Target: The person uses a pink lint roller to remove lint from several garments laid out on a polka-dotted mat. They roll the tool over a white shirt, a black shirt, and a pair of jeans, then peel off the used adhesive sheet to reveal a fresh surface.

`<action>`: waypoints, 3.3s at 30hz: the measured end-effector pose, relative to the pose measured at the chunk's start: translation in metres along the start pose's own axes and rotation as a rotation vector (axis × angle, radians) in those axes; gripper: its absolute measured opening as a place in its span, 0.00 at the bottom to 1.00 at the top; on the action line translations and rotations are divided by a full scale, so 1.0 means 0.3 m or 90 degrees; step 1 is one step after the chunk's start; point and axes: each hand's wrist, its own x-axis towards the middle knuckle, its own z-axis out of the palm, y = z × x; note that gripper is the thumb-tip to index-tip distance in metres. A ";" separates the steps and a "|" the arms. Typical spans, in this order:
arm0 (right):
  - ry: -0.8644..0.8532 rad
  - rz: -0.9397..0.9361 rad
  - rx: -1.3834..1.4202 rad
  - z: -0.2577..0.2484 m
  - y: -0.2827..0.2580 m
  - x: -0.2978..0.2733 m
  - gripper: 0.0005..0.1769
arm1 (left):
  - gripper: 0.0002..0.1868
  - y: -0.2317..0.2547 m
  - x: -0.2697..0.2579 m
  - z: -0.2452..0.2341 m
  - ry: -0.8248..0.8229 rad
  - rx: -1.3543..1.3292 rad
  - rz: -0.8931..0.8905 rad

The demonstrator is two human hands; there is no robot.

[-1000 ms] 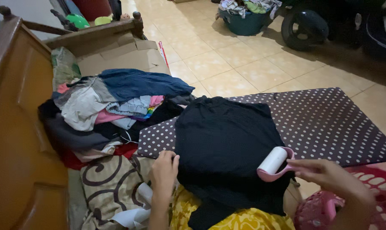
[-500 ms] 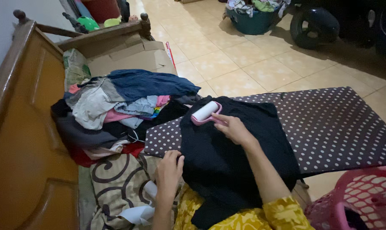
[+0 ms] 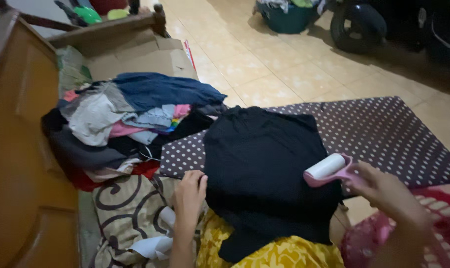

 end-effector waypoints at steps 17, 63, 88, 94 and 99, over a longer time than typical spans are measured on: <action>0.154 -0.277 0.092 0.161 -0.238 0.286 0.21 | 0.12 0.023 -0.011 -0.004 -0.003 0.018 -0.004; -0.104 -0.458 0.226 0.343 -0.312 0.228 0.25 | 0.14 0.031 0.174 0.111 -0.006 0.118 0.072; -0.093 -0.598 0.143 0.514 -0.620 0.359 0.24 | 0.10 -0.161 0.206 0.182 0.016 -0.116 0.037; -0.213 -0.604 0.137 0.314 -0.404 0.277 0.24 | 0.08 -0.181 0.207 0.161 -0.048 -0.326 -0.143; -0.239 -0.204 0.030 0.005 -0.089 0.070 0.26 | 0.07 -0.141 0.197 0.144 -0.011 -0.309 -0.142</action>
